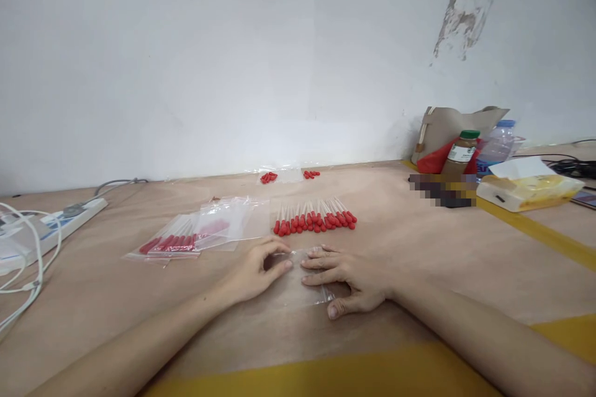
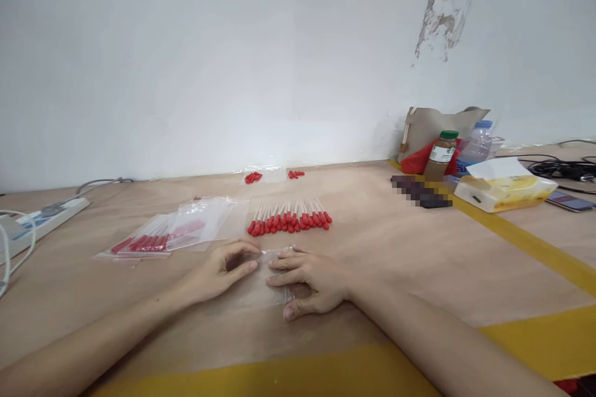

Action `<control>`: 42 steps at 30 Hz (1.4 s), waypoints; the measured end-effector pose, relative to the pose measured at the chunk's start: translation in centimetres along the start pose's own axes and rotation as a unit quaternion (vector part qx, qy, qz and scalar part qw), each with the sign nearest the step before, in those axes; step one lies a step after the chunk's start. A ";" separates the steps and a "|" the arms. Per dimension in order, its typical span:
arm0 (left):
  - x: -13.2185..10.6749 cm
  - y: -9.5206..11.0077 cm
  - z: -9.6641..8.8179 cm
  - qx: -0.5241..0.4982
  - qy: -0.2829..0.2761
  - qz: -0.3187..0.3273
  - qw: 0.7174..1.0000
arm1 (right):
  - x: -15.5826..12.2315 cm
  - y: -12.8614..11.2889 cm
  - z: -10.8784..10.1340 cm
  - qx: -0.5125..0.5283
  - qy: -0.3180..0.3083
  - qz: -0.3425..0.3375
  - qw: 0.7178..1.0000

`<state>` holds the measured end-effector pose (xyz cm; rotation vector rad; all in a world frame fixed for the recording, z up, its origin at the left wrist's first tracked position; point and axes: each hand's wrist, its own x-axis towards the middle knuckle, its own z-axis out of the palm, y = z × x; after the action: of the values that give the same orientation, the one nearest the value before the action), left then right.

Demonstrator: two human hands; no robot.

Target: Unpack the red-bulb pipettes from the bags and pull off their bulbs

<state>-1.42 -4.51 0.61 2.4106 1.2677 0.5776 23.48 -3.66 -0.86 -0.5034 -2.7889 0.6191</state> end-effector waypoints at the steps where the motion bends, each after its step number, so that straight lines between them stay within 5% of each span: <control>1: 0.4 0.0 0.1 -0.006 0.014 -0.026 1.000 | 0.0 0.1 0.1 0.003 0.004 -0.006 1.000; 3: 0.9 0.0 0.2 -0.015 -0.003 -0.079 0.997 | 0.0 0.2 0.3 0.003 0.023 -0.013 1.000; 6: 1.0 -0.3 -0.7 -0.043 -0.100 -0.126 0.986 | -0.2 0.3 0.6 -0.007 0.098 -0.011 0.995; 8: 0.8 -1.1 -2.1 -0.038 -0.102 -0.150 0.983 | -0.3 0.5 0.6 -0.019 0.159 0.001 0.987; 11: 0.9 -4.2 -5.0 0.057 0.073 -0.220 0.971 | -0.2 0.9 0.7 -0.028 0.224 0.027 0.974; 13: 1.4 -6.9 -6.8 0.136 0.169 -0.283 0.934 | -0.1 1.0 0.8 -0.030 0.248 0.037 0.967; 18: 2.9 -11.0 -8.1 0.202 0.211 -0.374 0.880 | 0.1 0.7 0.9 -0.040 0.250 0.032 0.967; 20: 3.1 -10.7 -7.3 0.242 0.237 -0.366 0.867 | 0.1 0.6 0.9 -0.042 0.239 0.035 0.969; 22: 2.9 -9.6 -6.2 0.303 0.246 -0.283 0.877 | 0.0 0.6 0.9 -0.048 0.220 0.035 0.974; 25: 2.4 -8.2 -4.7 0.340 0.113 -0.069 0.931 | -0.1 0.7 0.8 -0.060 0.176 0.020 0.982; 27: 2.1 -7.9 -4.0 0.309 -0.001 -0.018 0.951 | -0.1 0.7 0.8 -0.061 0.147 0.011 0.987; 30: 2.0 -8.7 -3.6 0.267 -0.050 -0.095 0.958 | 0.0 0.7 0.7 -0.050 0.113 0.013 0.992; 35: 2.4 -9.9 -3.6 0.271 -0.007 -0.168 0.948 | 0.0 0.8 0.5 -0.028 0.083 0.018 0.996; 39: 2.2 -9.1 -3.9 0.305 0.080 -0.165 0.934 | 0.0 0.9 0.5 -0.019 0.082 0.022 0.996; 42: 1.5 -9.4 -5.8 0.299 0.161 -0.192 0.921 | 0.0 0.9 0.5 -0.012 0.085 0.021 0.996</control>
<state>-10.09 2.53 1.26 2.4547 2.2743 0.5364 23.56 -3.07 -1.70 -0.5908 -2.6332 0.5261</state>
